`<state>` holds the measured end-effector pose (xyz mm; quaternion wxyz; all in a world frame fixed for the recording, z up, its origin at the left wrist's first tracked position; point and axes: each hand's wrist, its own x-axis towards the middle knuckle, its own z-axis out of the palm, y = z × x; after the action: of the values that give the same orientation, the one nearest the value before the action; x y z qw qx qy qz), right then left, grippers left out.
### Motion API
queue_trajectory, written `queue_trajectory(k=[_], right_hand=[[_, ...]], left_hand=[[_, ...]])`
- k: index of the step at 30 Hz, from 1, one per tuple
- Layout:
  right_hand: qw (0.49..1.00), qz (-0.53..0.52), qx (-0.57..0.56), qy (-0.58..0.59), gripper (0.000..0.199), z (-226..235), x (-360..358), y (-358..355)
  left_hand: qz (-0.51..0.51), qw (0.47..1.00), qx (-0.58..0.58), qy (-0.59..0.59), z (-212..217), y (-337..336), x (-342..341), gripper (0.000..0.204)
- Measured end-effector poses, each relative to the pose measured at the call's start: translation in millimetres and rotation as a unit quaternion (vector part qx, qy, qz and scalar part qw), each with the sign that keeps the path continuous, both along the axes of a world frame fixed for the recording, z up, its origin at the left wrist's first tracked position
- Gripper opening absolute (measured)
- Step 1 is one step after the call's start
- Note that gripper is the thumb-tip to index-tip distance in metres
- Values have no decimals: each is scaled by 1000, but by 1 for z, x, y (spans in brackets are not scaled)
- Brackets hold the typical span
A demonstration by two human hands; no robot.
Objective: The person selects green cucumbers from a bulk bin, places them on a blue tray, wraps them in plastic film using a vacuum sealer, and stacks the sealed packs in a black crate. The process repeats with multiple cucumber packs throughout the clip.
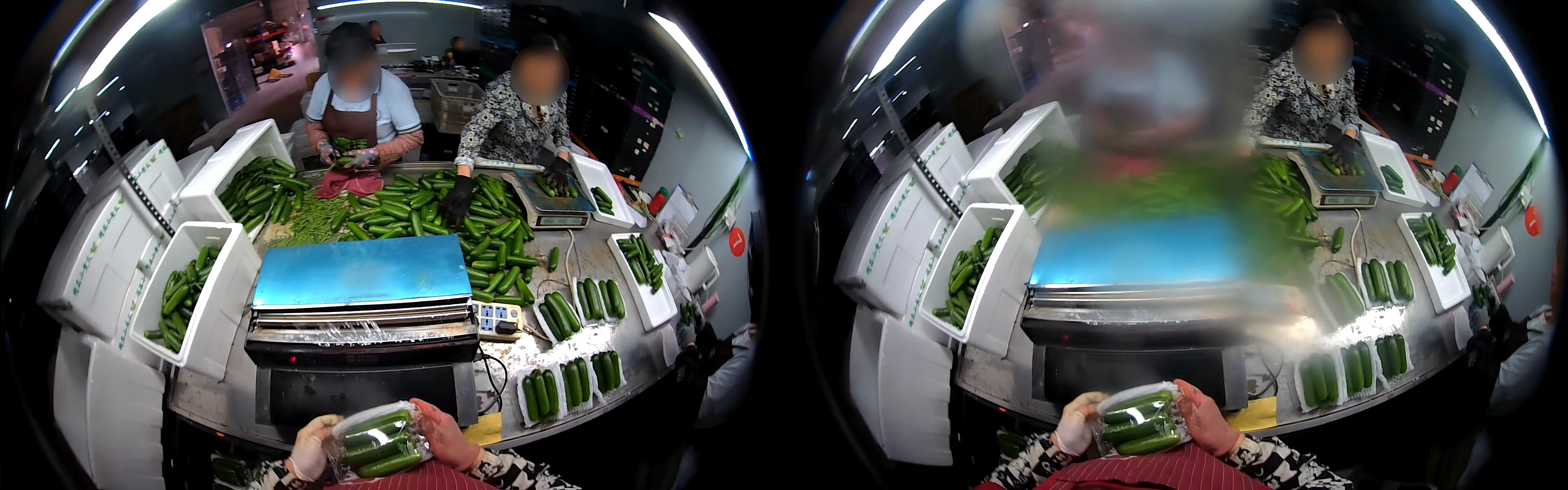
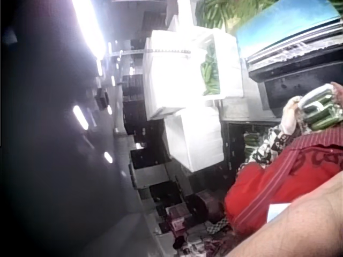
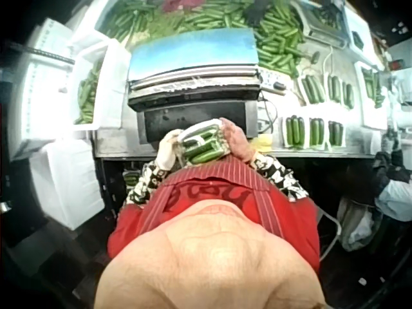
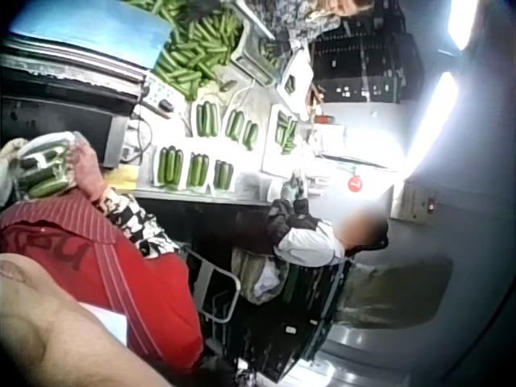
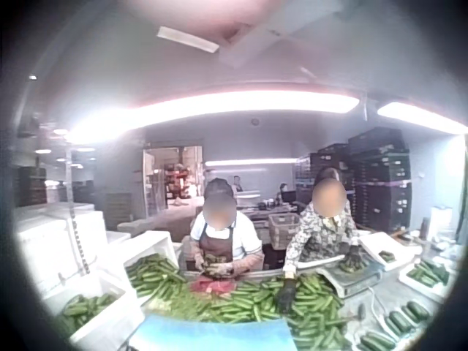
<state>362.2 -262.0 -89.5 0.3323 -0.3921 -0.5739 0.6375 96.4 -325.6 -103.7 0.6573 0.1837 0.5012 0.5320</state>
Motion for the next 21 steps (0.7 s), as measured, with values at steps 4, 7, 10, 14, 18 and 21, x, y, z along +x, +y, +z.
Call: queue_trajectory(k=[4, 7, 10, 14, 18, 21], right_hand=[[976, 115, -137, 125, 59, 7, -6, 29], [974, 220, 26, 56, 53, 18, -16, 61], [969, 249, 1, 11, 54, 44, -39, 95], [974, 203, 101, -3, 53, 40, -25, 135], [987, -3, -146, 71, 67, 81, -10, 82], [976, -37, 196, -87, 72, 59, -7, 17]], left_hand=[[-222, 963, 46, 143, 54, 11, -16, 74], [-356, 882, 135, 279, 68, 37, 9, 71], [-328, 904, 127, 243, 79, 54, 20, 75], [-221, 965, 128, 66, 63, 75, 46, 79], [-103, 979, 178, 5, 75, 50, 49, 88], [-60, 977, 171, 116, 90, 35, 83, 95]])
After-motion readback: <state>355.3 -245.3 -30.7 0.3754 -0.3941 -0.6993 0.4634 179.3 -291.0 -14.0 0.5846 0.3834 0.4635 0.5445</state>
